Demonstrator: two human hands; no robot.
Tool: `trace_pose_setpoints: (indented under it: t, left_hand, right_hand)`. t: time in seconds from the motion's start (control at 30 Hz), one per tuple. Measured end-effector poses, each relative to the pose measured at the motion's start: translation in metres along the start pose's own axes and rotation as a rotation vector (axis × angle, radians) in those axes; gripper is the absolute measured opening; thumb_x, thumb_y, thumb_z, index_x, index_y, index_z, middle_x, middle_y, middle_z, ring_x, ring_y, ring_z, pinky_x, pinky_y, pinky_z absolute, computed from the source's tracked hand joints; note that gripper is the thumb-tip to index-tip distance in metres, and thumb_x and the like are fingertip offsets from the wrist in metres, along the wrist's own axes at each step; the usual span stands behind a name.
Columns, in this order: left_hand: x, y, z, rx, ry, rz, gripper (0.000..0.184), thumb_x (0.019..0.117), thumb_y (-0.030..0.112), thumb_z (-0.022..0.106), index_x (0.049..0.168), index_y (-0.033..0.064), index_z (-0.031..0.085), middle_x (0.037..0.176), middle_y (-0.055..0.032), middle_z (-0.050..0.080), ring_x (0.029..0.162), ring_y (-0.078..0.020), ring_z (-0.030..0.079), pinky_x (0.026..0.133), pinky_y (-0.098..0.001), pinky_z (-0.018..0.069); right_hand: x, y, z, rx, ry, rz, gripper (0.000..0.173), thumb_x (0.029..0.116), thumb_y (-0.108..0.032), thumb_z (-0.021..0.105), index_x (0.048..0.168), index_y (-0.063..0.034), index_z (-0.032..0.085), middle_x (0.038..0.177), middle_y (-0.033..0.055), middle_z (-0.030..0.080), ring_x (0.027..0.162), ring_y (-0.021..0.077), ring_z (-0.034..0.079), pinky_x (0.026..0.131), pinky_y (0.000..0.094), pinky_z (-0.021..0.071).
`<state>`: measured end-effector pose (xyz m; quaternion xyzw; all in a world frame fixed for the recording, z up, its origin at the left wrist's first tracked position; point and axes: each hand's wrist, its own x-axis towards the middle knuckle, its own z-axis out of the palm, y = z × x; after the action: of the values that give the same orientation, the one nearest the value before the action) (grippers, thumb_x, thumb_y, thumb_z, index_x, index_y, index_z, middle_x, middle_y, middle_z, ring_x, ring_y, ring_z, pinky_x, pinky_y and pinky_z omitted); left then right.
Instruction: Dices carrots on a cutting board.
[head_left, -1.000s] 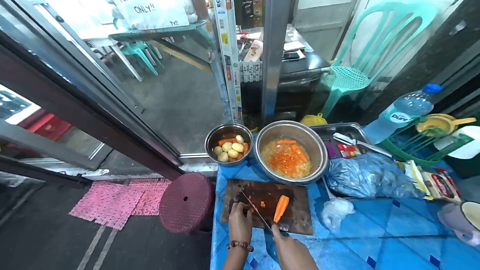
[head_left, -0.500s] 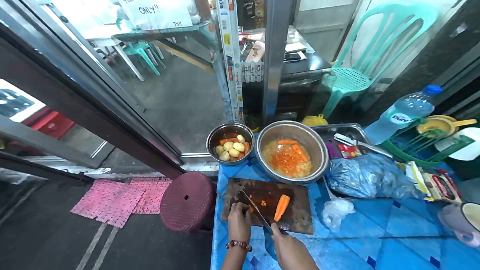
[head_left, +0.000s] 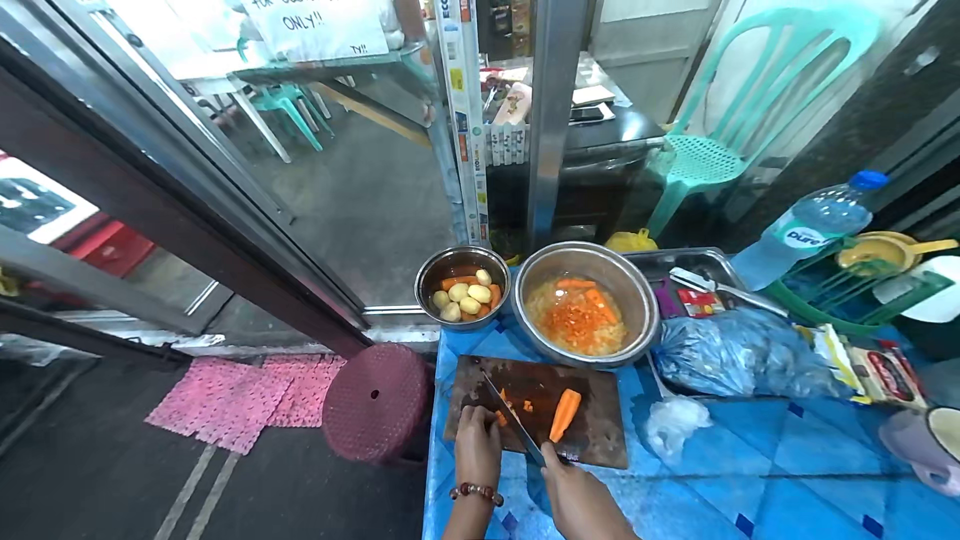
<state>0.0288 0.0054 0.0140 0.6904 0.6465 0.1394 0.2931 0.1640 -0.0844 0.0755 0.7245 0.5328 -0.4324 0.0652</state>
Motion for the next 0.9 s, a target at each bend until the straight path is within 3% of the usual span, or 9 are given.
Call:
trace_pose_setpoints:
  t: [0.27,0.37,0.6,0.9]
  left_hand:
    - [-0.001,0.002,-0.002,0.048,-0.033,-0.016,0.016,0.0952,0.008,0.066,0.107,-0.0003,0.074,0.119,-0.0174,0.067,0.112,-0.0279,0.067,0.101,-0.0384,0.0538]
    - [-0.001,0.003,-0.001,0.048,-0.024,-0.016,0.016,0.0948,0.009,0.067,0.107,0.0008,0.074,0.118,-0.0171,0.068,0.11,-0.0273,0.068,0.099,-0.0381,0.0545]
    - [0.0,0.005,-0.004,0.064,-0.064,-0.069,0.018,0.0958,0.01,0.067,0.11,0.0007,0.072,0.121,-0.0168,0.065,0.112,-0.0265,0.067,0.099,-0.0376,0.0548]
    - [0.003,0.006,-0.005,0.081,-0.068,-0.072,0.016,0.0956,0.009,0.066,0.109,0.0021,0.073,0.121,-0.0163,0.066,0.11,-0.026,0.067,0.098,-0.0375,0.0551]
  right_hand:
    - [0.011,0.001,0.015,-0.045,-0.002,-0.001,0.043,0.1111,-0.02,0.04,0.153,-0.0112,0.038,0.105,0.0236,0.074,0.103,0.0452,0.073,0.087,0.061,0.0573]
    - [0.014,0.004,0.005,0.021,-0.04,-0.001,0.042,0.1126,-0.026,0.037,0.153,-0.0124,0.039,0.11,0.0241,0.072,0.107,0.0442,0.071,0.09,0.0607,0.0561]
    - [0.001,0.004,0.006,-0.069,-0.003,-0.02,0.039,0.1133,-0.028,0.035,0.148,-0.0113,0.042,0.102,0.0233,0.073,0.101,0.0449,0.073,0.085,0.0595,0.0576]
    - [0.018,0.011,0.013,0.01,-0.035,-0.043,0.045,0.1129,-0.028,0.036,0.155,-0.0117,0.037,0.108,0.0231,0.073,0.106,0.0436,0.072,0.089,0.0595,0.0569]
